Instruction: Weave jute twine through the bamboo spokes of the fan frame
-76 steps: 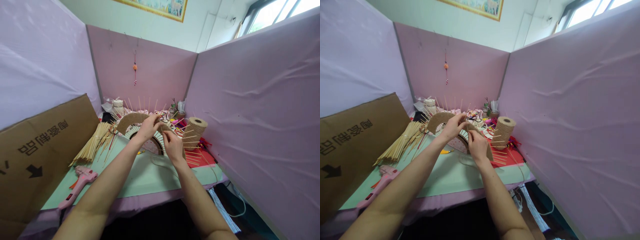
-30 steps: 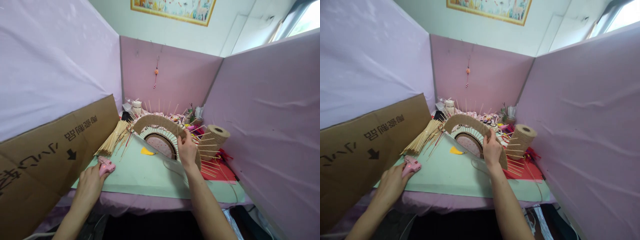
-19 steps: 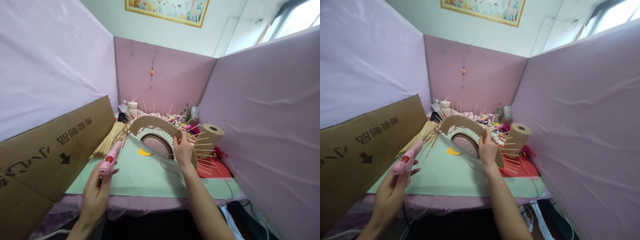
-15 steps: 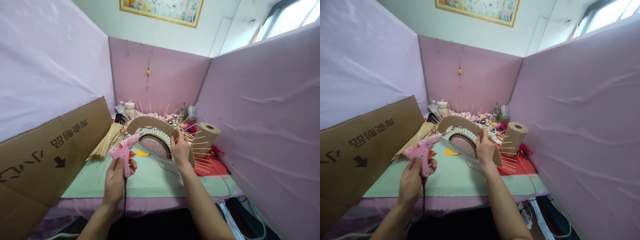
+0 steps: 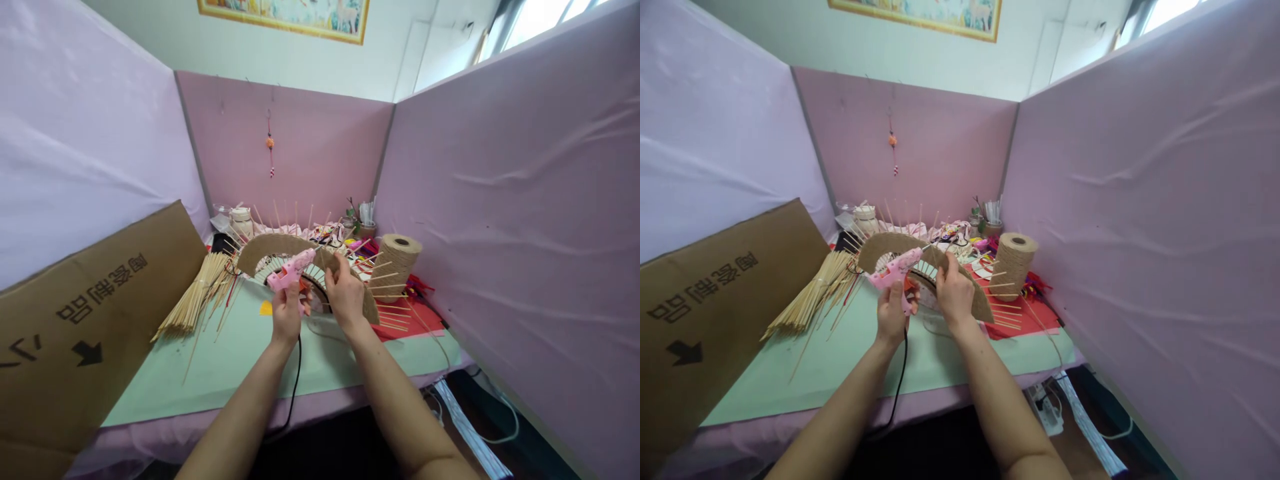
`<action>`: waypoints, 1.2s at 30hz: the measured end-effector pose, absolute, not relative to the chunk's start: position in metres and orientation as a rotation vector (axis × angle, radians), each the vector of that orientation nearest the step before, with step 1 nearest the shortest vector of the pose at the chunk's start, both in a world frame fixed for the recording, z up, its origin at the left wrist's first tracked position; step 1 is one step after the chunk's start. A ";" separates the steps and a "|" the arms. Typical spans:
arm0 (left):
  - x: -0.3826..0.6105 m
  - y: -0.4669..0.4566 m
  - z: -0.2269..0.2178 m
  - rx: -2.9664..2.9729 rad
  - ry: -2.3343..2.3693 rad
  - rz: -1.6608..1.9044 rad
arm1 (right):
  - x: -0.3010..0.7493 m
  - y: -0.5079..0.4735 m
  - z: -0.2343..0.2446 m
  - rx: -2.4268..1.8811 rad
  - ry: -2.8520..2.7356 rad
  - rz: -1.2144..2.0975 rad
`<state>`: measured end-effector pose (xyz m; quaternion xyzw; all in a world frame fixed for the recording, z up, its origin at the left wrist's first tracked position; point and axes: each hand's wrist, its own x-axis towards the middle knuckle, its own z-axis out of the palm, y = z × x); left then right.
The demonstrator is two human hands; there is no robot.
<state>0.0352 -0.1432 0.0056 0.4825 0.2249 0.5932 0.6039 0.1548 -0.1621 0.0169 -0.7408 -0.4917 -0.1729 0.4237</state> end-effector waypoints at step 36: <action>0.051 -0.127 -0.012 1.092 0.483 1.365 | 0.154 -0.165 0.019 -1.905 -1.245 -0.411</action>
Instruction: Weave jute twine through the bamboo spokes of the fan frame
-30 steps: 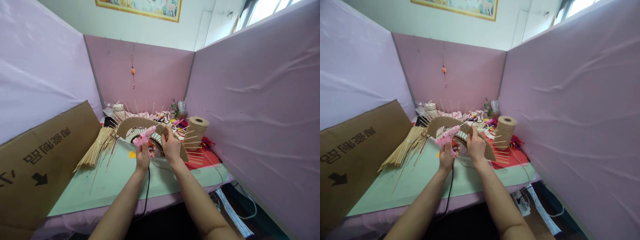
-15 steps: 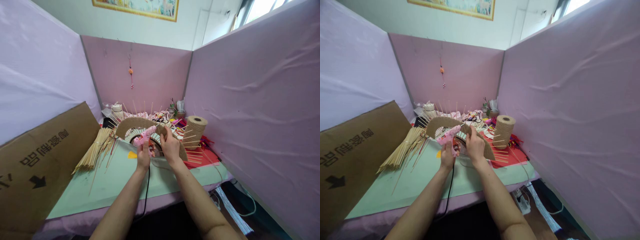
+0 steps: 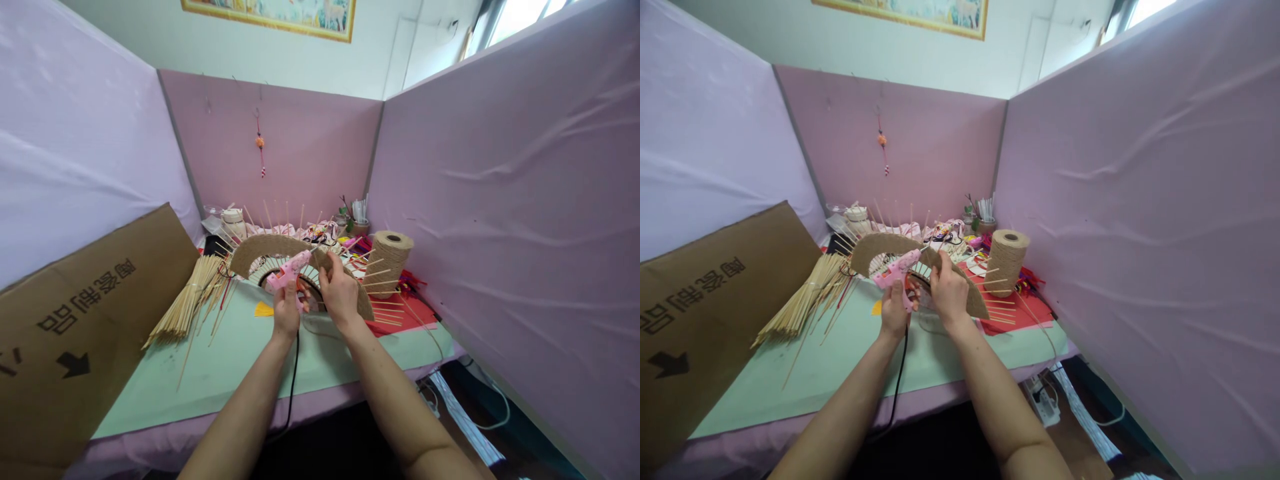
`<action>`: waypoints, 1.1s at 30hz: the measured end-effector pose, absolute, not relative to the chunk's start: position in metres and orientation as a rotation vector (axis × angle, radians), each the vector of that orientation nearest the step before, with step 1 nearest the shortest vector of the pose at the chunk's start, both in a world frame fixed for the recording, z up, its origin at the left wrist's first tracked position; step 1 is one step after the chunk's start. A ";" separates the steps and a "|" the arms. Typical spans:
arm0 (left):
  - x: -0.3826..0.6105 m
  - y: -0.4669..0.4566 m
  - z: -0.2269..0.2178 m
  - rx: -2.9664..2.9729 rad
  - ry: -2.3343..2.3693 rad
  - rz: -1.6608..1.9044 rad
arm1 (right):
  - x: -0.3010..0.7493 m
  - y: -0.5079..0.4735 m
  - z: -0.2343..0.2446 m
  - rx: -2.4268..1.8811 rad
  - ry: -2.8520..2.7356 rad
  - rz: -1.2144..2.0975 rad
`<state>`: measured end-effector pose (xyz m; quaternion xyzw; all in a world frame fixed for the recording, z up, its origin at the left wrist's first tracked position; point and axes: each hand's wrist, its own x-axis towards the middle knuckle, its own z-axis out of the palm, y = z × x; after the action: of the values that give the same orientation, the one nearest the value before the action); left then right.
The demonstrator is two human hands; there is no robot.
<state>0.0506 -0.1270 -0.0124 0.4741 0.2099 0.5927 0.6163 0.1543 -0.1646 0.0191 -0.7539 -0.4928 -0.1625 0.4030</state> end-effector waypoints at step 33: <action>0.049 -0.134 -0.003 1.325 0.622 1.510 | 0.155 -0.164 0.018 -1.903 -1.239 -0.402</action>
<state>0.0493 -0.1339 -0.0028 0.5471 0.2567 0.6232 0.4964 0.1554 -0.1643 0.0183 -0.7542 -0.4911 -0.1595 0.4056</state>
